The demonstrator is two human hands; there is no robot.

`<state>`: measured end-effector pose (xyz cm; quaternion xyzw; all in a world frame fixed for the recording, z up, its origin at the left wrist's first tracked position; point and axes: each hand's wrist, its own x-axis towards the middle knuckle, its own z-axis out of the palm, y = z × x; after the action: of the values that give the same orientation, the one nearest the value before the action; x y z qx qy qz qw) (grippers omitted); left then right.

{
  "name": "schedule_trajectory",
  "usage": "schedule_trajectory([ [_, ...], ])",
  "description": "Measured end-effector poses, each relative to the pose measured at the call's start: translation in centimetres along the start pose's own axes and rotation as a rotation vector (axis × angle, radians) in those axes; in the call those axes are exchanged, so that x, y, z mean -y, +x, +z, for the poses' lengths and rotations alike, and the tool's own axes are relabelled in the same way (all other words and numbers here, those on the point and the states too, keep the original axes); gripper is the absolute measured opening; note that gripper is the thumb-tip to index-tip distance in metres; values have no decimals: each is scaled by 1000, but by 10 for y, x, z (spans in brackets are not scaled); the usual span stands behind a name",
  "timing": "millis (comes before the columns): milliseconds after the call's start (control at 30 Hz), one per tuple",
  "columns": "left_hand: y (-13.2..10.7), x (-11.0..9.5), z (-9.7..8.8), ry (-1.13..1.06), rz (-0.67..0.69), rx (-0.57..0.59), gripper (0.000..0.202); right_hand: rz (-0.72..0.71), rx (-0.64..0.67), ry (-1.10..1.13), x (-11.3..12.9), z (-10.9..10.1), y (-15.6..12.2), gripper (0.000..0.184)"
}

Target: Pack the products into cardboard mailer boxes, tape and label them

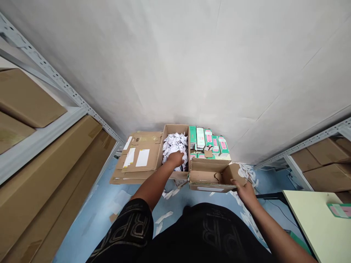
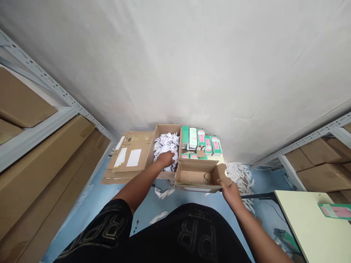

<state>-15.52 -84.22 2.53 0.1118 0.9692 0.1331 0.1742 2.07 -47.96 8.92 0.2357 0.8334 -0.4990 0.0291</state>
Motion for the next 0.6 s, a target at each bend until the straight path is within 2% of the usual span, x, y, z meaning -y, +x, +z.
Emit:
schedule_trajectory([
  [100, 1, 1, 2, -26, -8, -14, 76, -1, -15, -28, 3, 5, 3, 37],
  [167, 2, 1, 3, -56, 3, -20, 81, -6, -25, -28, 3, 6, 5, 37],
  [333, 3, -4, -5, -153, 64, -83, 43, 18, -29, -2, 0, 8, 9, 37],
  [433, 1, -6, -14, -206, 79, -174, 34, 13, -20, 16, 0, 9, 9, 35],
  [500, -4, -6, -21, -253, 69, -248, 28, 1, -21, 17, 1, 9, 8, 34],
  [600, -18, -6, -34, -413, 58, -421, 18, -25, -35, -3, 4, 9, 7, 34],
])
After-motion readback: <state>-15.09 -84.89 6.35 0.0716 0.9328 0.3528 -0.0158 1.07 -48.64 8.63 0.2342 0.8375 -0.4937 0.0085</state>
